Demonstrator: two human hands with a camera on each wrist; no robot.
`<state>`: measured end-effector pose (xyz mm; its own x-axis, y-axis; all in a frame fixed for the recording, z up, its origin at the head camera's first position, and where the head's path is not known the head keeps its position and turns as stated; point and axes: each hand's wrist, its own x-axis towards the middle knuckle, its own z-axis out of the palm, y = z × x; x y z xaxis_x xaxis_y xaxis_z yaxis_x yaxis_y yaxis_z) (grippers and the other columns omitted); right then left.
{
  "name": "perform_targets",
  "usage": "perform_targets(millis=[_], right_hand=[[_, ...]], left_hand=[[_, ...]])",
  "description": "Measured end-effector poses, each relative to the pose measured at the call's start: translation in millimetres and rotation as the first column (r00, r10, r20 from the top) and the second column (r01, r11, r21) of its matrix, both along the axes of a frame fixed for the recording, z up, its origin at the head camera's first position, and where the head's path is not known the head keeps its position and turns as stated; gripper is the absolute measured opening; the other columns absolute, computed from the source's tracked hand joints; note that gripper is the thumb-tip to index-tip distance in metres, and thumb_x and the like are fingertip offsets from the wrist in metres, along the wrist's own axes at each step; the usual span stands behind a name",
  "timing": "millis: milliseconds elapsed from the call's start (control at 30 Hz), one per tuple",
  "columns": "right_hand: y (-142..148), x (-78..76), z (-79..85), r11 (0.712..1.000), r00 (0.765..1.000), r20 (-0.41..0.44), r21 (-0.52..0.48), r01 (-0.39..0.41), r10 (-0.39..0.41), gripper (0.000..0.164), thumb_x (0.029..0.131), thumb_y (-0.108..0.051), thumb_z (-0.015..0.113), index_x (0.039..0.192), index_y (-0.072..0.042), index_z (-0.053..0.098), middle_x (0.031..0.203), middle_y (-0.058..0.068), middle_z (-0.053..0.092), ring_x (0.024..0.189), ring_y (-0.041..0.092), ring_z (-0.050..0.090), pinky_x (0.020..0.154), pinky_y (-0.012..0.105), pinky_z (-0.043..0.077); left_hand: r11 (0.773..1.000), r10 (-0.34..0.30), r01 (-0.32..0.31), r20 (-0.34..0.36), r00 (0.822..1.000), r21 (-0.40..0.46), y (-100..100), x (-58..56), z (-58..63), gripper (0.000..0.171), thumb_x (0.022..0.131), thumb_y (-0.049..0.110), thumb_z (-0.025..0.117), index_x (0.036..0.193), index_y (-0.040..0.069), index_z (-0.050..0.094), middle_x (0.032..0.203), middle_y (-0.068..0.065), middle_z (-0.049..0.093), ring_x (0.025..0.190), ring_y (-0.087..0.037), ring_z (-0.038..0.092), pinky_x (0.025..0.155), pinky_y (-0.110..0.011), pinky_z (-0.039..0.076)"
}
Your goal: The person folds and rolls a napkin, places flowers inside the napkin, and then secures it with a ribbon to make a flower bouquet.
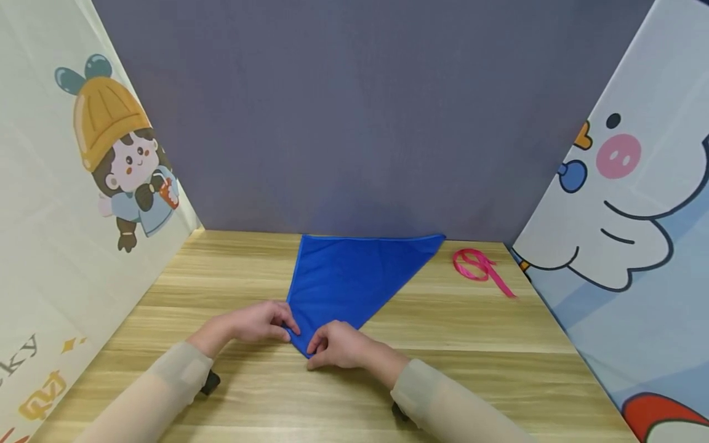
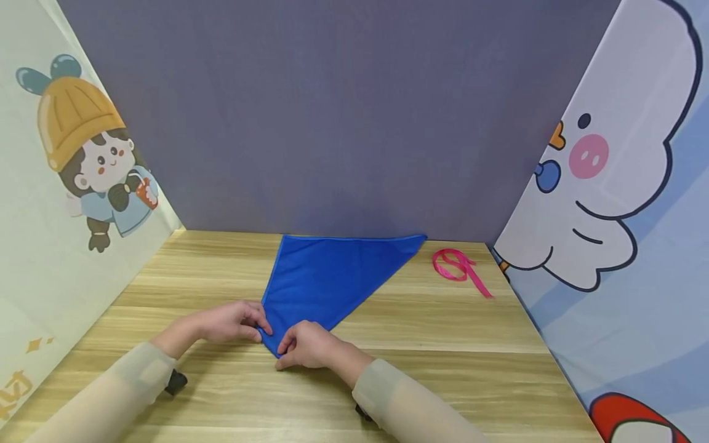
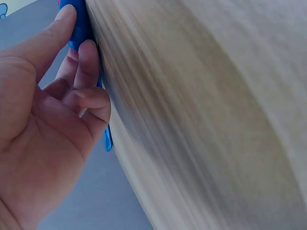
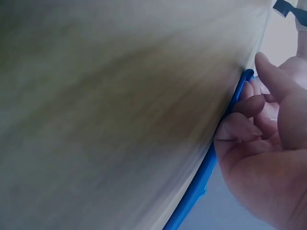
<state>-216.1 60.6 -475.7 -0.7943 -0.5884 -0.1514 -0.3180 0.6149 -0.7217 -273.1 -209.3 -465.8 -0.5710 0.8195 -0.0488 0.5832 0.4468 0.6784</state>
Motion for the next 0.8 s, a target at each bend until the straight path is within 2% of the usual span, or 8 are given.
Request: perform_targets(millis=[233, 467, 667, 800], right_hand=[[-3, 1.5, -0.6, 0.998, 1.0, -0.028, 0.056, 0.001, 0.001, 0.017, 0.088, -0.025, 0.095, 0.093, -0.019, 0.08, 0.074, -0.016, 0.066, 0.069, -0.003, 0.059, 0.071, 0.017, 0.05], [-5, 5.3, -0.4, 0.998, 0.997, -0.073, 0.069, 0.013, -0.007, 0.011, 0.09, -0.021, 0.092, 0.092, -0.018, 0.081, 0.076, -0.015, 0.07, 0.071, -0.005, 0.06, 0.073, 0.016, 0.051], [0, 3.3, 1.0, 0.997, 0.991, -0.136, 0.08, 0.011, 0.0, 0.006, 0.093, -0.022, 0.088, 0.093, -0.019, 0.083, 0.079, -0.015, 0.074, 0.073, -0.007, 0.06, 0.074, 0.015, 0.052], [5, -0.3, 1.4, 0.998, 0.992, -0.13, 0.059, 0.003, 0.005, 0.005, 0.096, -0.021, 0.085, 0.093, -0.017, 0.084, 0.078, -0.015, 0.075, 0.067, -0.006, 0.061, 0.071, 0.015, 0.052]], left_hand=[[1.0, -0.002, 0.0, -0.05, 0.999, -0.029, 1, -1.3, -3.5, 0.016, 0.105, 0.02, 0.076, 0.116, 0.012, 0.085, 0.104, 0.005, 0.066, 0.097, -0.002, 0.054, 0.088, -0.025, 0.051], [0.999, -0.023, 0.02, -0.082, 0.996, -0.035, 3, -1.6, -2.0, 0.015, 0.107, 0.017, 0.072, 0.112, 0.01, 0.084, 0.105, 0.006, 0.065, 0.102, -0.004, 0.056, 0.095, -0.029, 0.053], [1.0, -0.01, 0.008, -0.082, 0.997, -0.017, 6, -6.0, -2.6, 0.017, 0.109, 0.016, 0.069, 0.111, 0.008, 0.084, 0.104, 0.005, 0.069, 0.102, -0.003, 0.061, 0.096, -0.029, 0.055], [1.0, 0.012, -0.013, -0.098, 0.995, -0.008, 11, -10.1, -5.1, 0.017, 0.109, 0.017, 0.069, 0.109, 0.009, 0.083, 0.104, 0.004, 0.075, 0.101, -0.005, 0.066, 0.094, -0.029, 0.057]])
